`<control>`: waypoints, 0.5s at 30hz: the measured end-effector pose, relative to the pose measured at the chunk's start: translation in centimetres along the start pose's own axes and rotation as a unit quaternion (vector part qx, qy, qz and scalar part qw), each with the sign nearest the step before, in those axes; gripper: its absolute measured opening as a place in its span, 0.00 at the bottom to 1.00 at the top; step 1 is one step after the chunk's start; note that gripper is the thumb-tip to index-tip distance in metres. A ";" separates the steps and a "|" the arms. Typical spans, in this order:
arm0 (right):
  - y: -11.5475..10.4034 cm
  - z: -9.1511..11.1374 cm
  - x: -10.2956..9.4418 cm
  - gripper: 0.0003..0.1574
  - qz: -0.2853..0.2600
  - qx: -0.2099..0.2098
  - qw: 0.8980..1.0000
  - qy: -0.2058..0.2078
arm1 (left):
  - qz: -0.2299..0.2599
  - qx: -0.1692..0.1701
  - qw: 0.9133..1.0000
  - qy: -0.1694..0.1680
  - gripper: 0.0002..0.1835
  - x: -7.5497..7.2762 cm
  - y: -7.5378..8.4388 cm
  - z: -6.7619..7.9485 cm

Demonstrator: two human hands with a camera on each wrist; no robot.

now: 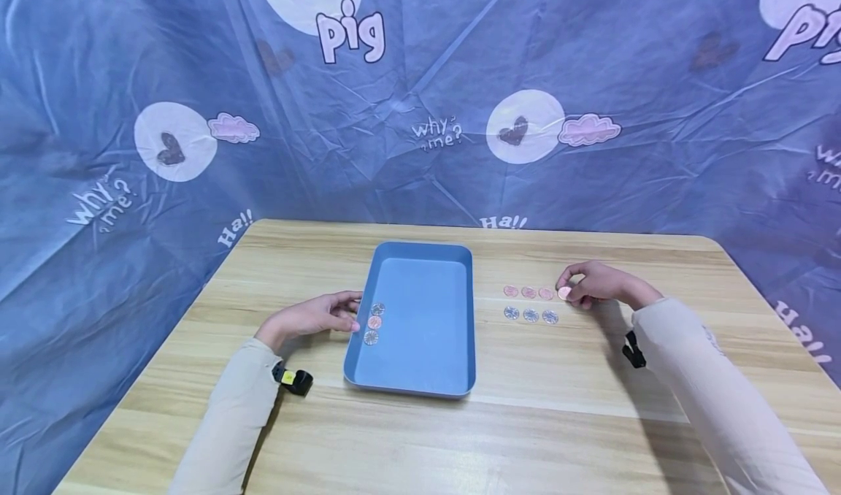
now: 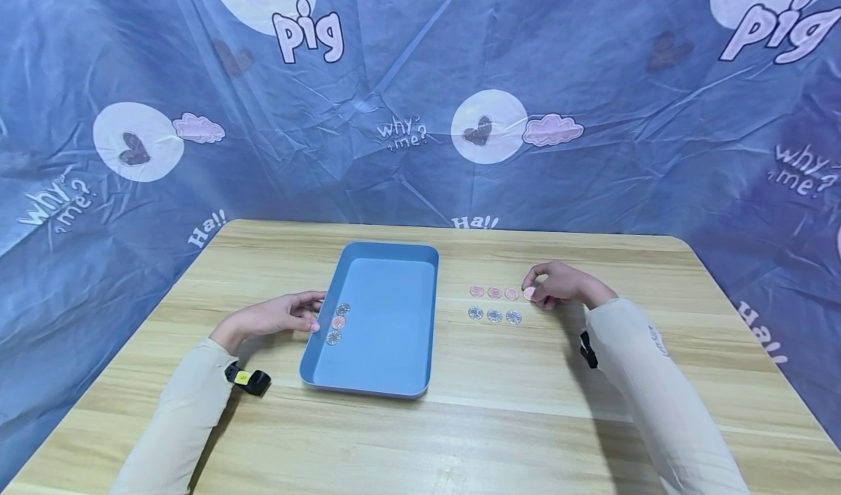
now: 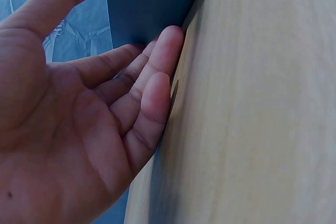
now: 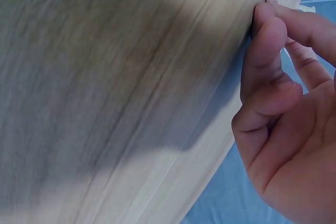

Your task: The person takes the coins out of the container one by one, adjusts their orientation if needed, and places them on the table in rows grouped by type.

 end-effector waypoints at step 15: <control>-0.4 0.2 0.4 0.20 0.000 -0.022 1.000 -0.001 | -0.012 0.002 1.000 0.004 0.44 -0.1 -0.2 -0.1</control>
Point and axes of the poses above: each hand's wrist, its own z-axis away from the middle knuckle, its own x-axis out of the palm, y = z × x, the point moved 9 cm from there along -z, towards the middle knuckle, and after that the axes turned 10 degrees about y, right-handed, at the moved point
